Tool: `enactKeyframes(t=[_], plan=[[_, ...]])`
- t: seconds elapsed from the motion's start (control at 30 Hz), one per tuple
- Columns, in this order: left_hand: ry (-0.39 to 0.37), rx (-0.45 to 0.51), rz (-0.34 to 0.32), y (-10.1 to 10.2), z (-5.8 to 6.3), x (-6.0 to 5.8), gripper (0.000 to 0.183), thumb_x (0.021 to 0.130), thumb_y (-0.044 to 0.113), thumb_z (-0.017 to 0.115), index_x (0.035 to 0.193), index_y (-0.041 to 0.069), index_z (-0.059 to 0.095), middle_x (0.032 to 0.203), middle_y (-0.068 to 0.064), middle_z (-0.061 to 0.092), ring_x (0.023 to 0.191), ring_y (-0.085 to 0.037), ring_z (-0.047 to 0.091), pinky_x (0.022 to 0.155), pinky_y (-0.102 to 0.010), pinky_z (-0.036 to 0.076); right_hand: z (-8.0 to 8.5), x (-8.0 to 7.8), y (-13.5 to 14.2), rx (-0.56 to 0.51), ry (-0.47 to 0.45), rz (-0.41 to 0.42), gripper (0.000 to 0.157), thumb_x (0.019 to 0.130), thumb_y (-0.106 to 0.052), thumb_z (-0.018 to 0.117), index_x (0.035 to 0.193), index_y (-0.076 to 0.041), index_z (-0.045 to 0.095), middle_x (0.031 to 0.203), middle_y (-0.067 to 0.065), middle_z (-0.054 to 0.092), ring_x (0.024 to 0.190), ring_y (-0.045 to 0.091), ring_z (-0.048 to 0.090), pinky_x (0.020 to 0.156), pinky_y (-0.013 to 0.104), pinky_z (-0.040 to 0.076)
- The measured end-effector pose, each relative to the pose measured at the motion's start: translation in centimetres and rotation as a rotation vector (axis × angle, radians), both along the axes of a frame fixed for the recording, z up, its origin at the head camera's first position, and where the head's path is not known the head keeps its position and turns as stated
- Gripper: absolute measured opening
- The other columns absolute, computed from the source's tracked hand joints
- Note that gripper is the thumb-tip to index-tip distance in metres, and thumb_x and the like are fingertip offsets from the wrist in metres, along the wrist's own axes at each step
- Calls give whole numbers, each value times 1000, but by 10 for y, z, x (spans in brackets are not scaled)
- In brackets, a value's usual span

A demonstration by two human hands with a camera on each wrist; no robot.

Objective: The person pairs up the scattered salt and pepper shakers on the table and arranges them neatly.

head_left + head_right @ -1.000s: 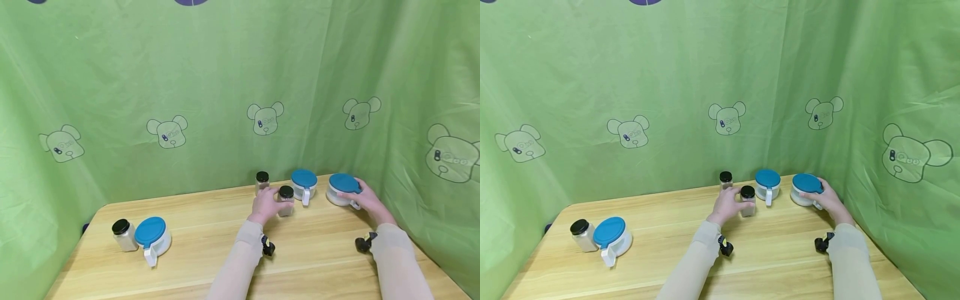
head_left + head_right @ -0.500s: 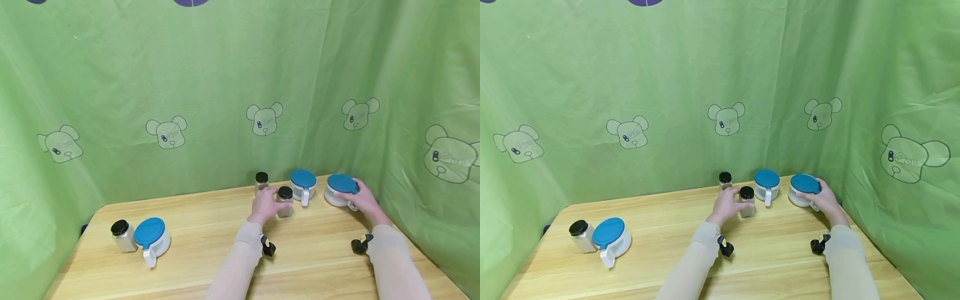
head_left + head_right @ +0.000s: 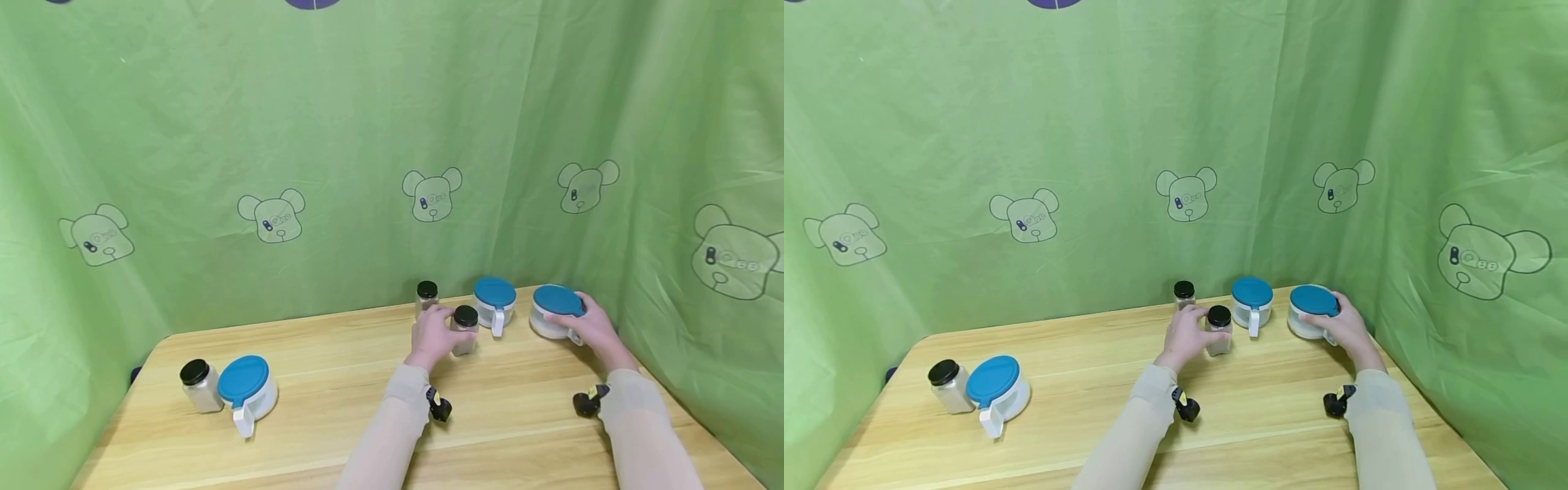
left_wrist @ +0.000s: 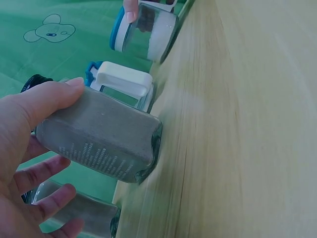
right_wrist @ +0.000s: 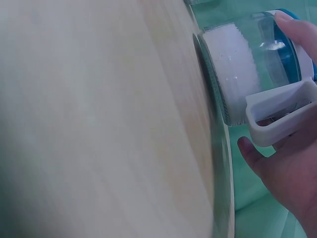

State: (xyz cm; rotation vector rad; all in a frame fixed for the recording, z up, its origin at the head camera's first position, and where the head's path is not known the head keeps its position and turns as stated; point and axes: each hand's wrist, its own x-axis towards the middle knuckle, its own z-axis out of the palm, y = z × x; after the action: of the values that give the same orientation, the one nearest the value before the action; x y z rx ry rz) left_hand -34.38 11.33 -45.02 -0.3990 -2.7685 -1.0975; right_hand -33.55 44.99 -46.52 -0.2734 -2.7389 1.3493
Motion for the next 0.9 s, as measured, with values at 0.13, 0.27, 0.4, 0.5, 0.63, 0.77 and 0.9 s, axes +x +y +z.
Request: enactKeyframes(t=[0.13, 0.27, 0.4, 0.5, 0.63, 0.77, 0.9], plan=[[12, -3, -4, -1, 1, 2, 65, 68, 56, 82, 121, 19, 69, 126, 3, 67, 119, -21, 59, 93, -38, 47, 2, 1, -2, 5, 5, -1, 109, 85, -51, 69, 155, -1, 3, 153, 39, 17, 136, 58, 24, 104, 71, 28], [20, -8, -4, -3, 4, 5, 65, 69, 56, 82, 121, 19, 69, 126, 3, 67, 119, -21, 58, 94, -39, 46, 6, 1, -3, 15, 26, -4, 107, 85, -51, 69, 155, 0, 6, 152, 39, 21, 135, 58, 25, 103, 72, 28], [35, -15, -11, -5, 6, 7, 64, 70, 55, 81, 121, 19, 69, 126, 4, 68, 121, -21, 57, 94, -40, 45, 10, 5, -4, 32, 22, -16, 107, 86, -53, 68, 155, 0, 6, 152, 40, 20, 135, 59, 25, 103, 72, 28], [47, -26, -18, -6, 6, 9, 63, 70, 55, 81, 121, 19, 69, 127, 4, 67, 122, -21, 56, 95, -41, 45, 14, 10, -6, 25, 12, -25, 108, 86, -53, 67, 155, 0, 4, 153, 40, 16, 135, 60, 23, 104, 73, 27], [57, -30, -21, -9, 5, 12, 64, 70, 55, 81, 121, 18, 69, 129, 5, 66, 123, -21, 55, 98, -42, 44, 18, 16, -9, 11, 9, -36, 110, 85, -54, 68, 155, -1, 1, 154, 39, 13, 136, 61, 21, 104, 73, 26], [77, -36, -11, -14, 5, 15, 65, 70, 58, 80, 120, 19, 69, 127, 4, 67, 121, -21, 56, 99, -41, 44, 23, 22, -13, 8, 20, -45, 112, 85, -55, 68, 155, -3, -1, 155, 38, 11, 137, 60, 21, 103, 74, 26], [87, -32, -8, -19, 6, 17, 64, 69, 56, 81, 120, 19, 70, 127, 2, 67, 120, -22, 57, 98, -42, 43, 29, 27, -18, 36, 26, -49, 112, 85, -55, 68, 155, -3, -1, 155, 38, 12, 136, 61, 21, 102, 75, 26]])
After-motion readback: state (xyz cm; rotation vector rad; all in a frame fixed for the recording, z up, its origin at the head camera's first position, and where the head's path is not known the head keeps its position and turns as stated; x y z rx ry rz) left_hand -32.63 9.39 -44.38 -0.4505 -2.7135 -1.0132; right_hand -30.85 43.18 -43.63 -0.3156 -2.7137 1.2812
